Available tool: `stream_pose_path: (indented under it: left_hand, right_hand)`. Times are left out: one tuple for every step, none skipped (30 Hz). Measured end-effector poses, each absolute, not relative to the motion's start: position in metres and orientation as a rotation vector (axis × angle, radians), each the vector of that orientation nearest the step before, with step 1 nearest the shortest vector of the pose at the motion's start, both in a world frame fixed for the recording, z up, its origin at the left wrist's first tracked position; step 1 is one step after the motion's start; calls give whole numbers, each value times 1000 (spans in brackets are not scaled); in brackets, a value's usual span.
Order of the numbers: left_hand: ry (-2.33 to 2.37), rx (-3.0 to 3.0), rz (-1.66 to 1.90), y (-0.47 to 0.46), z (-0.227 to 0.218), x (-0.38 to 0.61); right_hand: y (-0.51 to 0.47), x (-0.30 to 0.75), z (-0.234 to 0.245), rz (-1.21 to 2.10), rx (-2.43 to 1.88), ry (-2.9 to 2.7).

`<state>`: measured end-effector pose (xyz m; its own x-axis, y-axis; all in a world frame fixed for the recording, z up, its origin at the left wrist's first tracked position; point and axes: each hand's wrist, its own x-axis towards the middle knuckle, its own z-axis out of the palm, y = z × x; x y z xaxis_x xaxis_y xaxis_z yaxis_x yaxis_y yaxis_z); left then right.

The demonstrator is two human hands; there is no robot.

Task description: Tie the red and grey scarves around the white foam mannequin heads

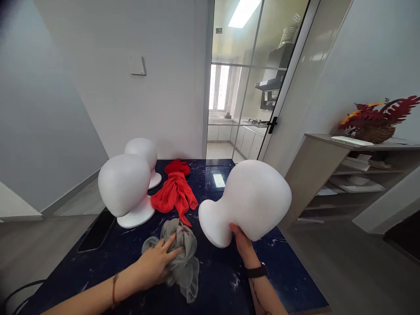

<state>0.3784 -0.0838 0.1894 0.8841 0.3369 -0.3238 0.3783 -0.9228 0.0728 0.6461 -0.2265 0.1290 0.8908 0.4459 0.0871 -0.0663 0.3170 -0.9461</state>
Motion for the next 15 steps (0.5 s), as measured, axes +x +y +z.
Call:
stream_pose_path:
  left_hand:
    - [556,2959,-382,-80,183,384]
    - [569,2989,-307,-76,180,391]
    - [601,3005,-240,-70,180,399]
    - [642,3005,-189,-65,182,405]
    - [675,2990,-150,-59,186,410]
    - [694,2967,-114,-55,190,412]
    - [692,2935,-76,-51,195,411]
    - [669,2897,-28,-47,199,405]
    - [642,2853,28,-42,201,397]
    - [639,2808,88,-37,201,386]
    - [688,2763,148,-32,198,373]
    - [786,2723,207,-25,193,359]
    - [936,2688,266,-19,186,346]
    - [1106,2657,326,-12,179,334]
    - [1231,2632,394,-6,172,324]
  right_hand:
    - [-225,645,131,338,-1212,-352]
    - [-223,644,133,327,-1214,-337]
    - [-221,642,136,317,-1211,-323]
    - [-220,640,139,310,-1204,-316]
    - [-219,637,142,306,-1195,-316]
    - [-218,634,146,306,-1187,-320]
    - [-219,630,149,314,-1181,-332]
    - [-220,625,151,332,-1177,-353]
    - [-223,619,153,358,-1173,-379]
    - [-225,613,153,385,-1167,-407]
    - [-228,604,153,411,-1165,-437]
    - [-231,595,151,434,-1170,-469]
    - [-233,584,149,456,-1181,-500]
    - [-233,571,146,483,-1199,-531]
    - [-232,556,143,525,-1223,-571]
